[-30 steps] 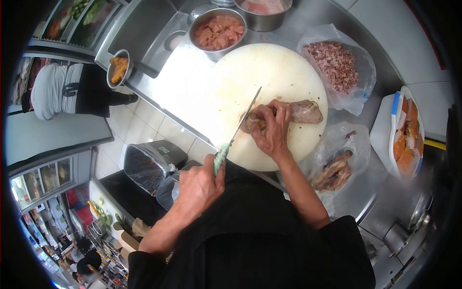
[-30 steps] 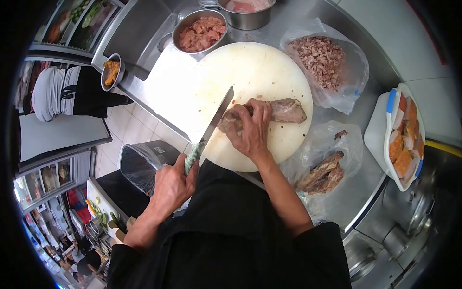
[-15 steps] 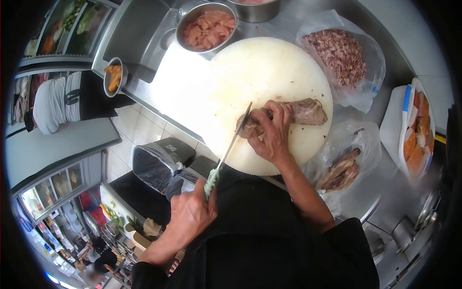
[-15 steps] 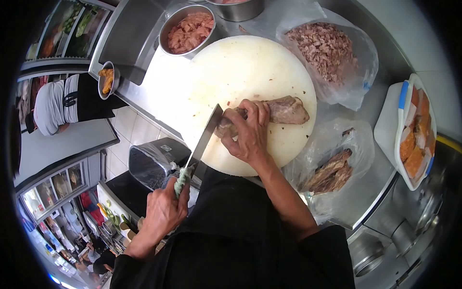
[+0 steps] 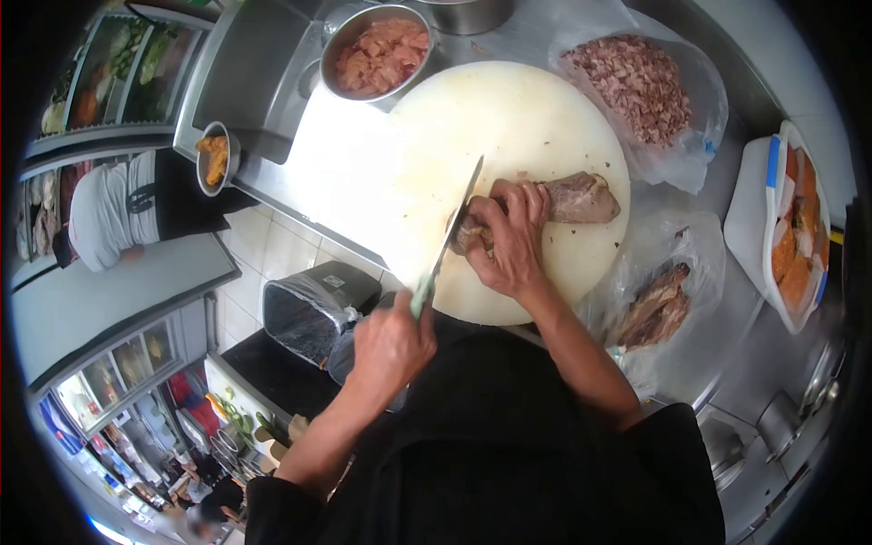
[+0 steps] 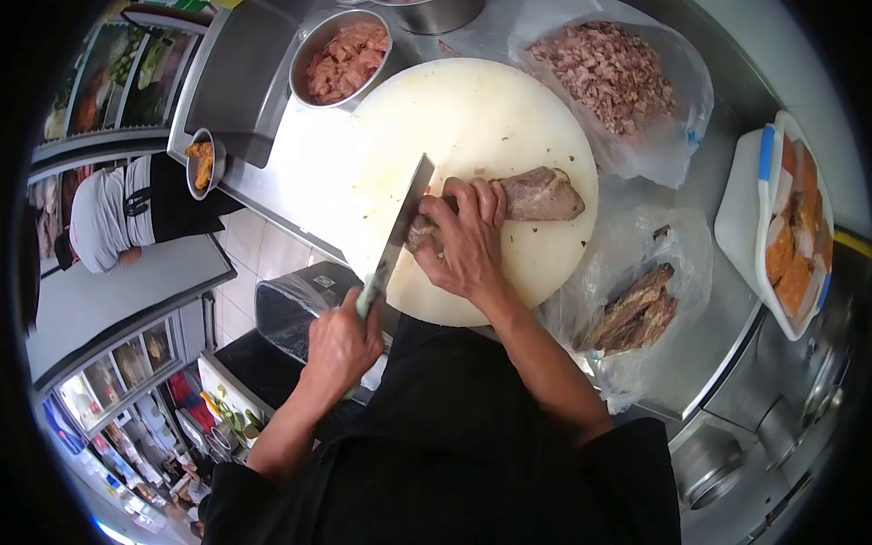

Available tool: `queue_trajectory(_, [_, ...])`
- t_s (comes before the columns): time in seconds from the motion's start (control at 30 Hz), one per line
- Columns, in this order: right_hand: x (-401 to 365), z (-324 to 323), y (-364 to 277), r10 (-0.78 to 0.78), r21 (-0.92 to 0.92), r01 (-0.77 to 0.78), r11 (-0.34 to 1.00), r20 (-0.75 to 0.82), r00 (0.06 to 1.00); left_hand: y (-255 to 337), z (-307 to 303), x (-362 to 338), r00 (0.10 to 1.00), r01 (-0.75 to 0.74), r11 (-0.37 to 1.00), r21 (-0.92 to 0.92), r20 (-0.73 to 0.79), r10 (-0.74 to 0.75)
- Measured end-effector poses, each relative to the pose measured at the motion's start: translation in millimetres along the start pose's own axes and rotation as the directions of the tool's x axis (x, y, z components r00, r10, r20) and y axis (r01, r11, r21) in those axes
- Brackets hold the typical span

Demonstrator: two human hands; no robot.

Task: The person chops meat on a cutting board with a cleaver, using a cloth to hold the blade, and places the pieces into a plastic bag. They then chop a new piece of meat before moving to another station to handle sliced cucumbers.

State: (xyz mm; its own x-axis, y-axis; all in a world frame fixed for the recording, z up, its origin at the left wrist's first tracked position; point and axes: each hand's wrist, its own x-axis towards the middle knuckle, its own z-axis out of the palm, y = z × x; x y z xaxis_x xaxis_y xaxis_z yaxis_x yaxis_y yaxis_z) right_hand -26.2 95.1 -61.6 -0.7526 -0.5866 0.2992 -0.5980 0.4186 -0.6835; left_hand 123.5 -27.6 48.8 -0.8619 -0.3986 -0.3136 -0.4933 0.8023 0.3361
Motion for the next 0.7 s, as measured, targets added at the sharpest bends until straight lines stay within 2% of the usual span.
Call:
queue_trajectory(0.03, [1,0,0,0.005,0.003,-0.005,1.000,0.006,1.000,3,4,14,1.000,-0.011,1.000,0.004,0.004,0.011])
queue_trajectory(0.1, [2,-1,0,0.013,0.009,-0.013,1.000,0.018,1.000,16,12,48,0.998,0.060,0.997,-0.043,0.016,-0.060])
queue_trajectory(0.27, [-3,2,0,-0.005,0.039,0.004,0.999,0.002,1.000,37,7,123,0.994,-0.029,0.983,-0.180,-0.104,0.010])
queue_trajectory(0.33, [0,1,1,-0.007,0.055,0.008,0.998,-0.022,1.000,37,-10,133,0.998,-0.045,0.977,-0.210,-0.061,0.033])
queue_trajectory(0.37, [1,3,3,-0.003,0.056,0.005,0.998,-0.034,0.999,35,-19,130,0.997,-0.054,0.978,-0.201,-0.061,0.042])
queue_trajectory(0.43, [0,3,2,-0.019,0.052,0.021,0.998,-0.039,0.999,36,-41,108,0.996,0.084,0.951,-0.298,-0.010,-0.091])
queue_trajectory(0.6, [0,6,2,-0.008,0.045,0.010,0.999,-0.044,0.999,34,-51,51,0.991,0.079,0.971,-0.226,-0.087,-0.101])
queue_trajectory(0.7, [0,6,2,-0.016,0.064,0.021,0.998,-0.082,0.997,30,-42,30,0.994,0.032,0.989,-0.144,-0.096,-0.046])
